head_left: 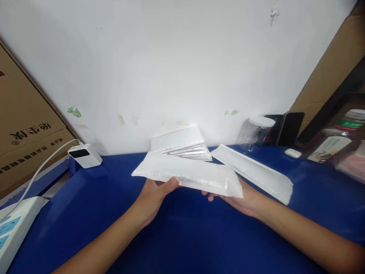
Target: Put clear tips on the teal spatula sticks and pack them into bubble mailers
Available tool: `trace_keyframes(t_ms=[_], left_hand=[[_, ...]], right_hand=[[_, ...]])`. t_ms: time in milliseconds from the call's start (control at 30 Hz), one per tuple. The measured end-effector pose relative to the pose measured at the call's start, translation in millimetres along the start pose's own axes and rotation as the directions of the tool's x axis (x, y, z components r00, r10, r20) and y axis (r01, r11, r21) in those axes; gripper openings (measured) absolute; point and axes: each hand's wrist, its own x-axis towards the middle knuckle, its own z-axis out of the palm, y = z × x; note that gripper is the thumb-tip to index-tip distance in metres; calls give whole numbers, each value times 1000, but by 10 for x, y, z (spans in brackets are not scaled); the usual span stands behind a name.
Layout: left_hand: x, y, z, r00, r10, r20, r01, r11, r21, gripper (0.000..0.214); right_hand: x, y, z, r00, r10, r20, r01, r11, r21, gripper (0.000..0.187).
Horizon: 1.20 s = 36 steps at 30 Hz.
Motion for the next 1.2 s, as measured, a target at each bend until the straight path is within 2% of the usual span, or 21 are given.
trace_keyframes(t_ms=[133, 233, 333, 433, 500, 567, 633, 700, 833, 1000, 1100, 1200], left_hand=[[45, -5, -69, 986, -4, -169, 2, 1000, -15, 52], [98, 44, -134, 978, 34, -207, -46, 998, -53, 42], [112, 145, -156, 978, 94, -188, -101, 995, -26, 41], [87, 233, -151, 973, 157, -167, -158, 987, 8, 56], [61, 256, -148, 975, 179, -135, -177, 984, 22, 76], [37, 250, -154, 979, 189, -78, -185, 981, 53, 92], [24, 234, -172, 981, 196, -7, -194, 976, 100, 101], [22, 226, -192, 977, 208, 44, -212, 970, 119, 105], [30, 256, -202, 973, 228, 27, -229, 969, 95, 100], [21, 319, -168, 982, 190, 6, -190, 981, 42, 90], [32, 364, -176, 979, 202, -26, -201, 979, 15, 89], [58, 378, -199, 971, 232, -59, -231, 973, 13, 86]], right_hand=[[-38, -44, 101, 997, 68, 31, -67, 997, -44, 37], [-38, -82, 94, 994, 105, 40, -104, 994, -23, 39], [-9, -77, 65, 995, 90, -35, -88, 995, 49, 35], [14, -44, 71, 984, 116, -136, -100, 987, 124, 29], [10, -16, 96, 981, 154, -115, -135, 978, 159, 27], [-3, 15, 121, 986, 164, -33, -155, 969, 191, 24], [-13, 49, 131, 987, 158, 27, -160, 958, 238, 23], [-15, 81, 125, 986, 166, 6, -160, 945, 286, 20], [-3, 108, 99, 975, 187, -120, -142, 941, 307, 12], [3, 93, 68, 963, 173, -206, -124, 965, 230, 10], [5, 75, 55, 953, 196, -230, -149, 967, 207, 9], [5, 58, 67, 956, 211, -203, -172, 966, 194, 15]])
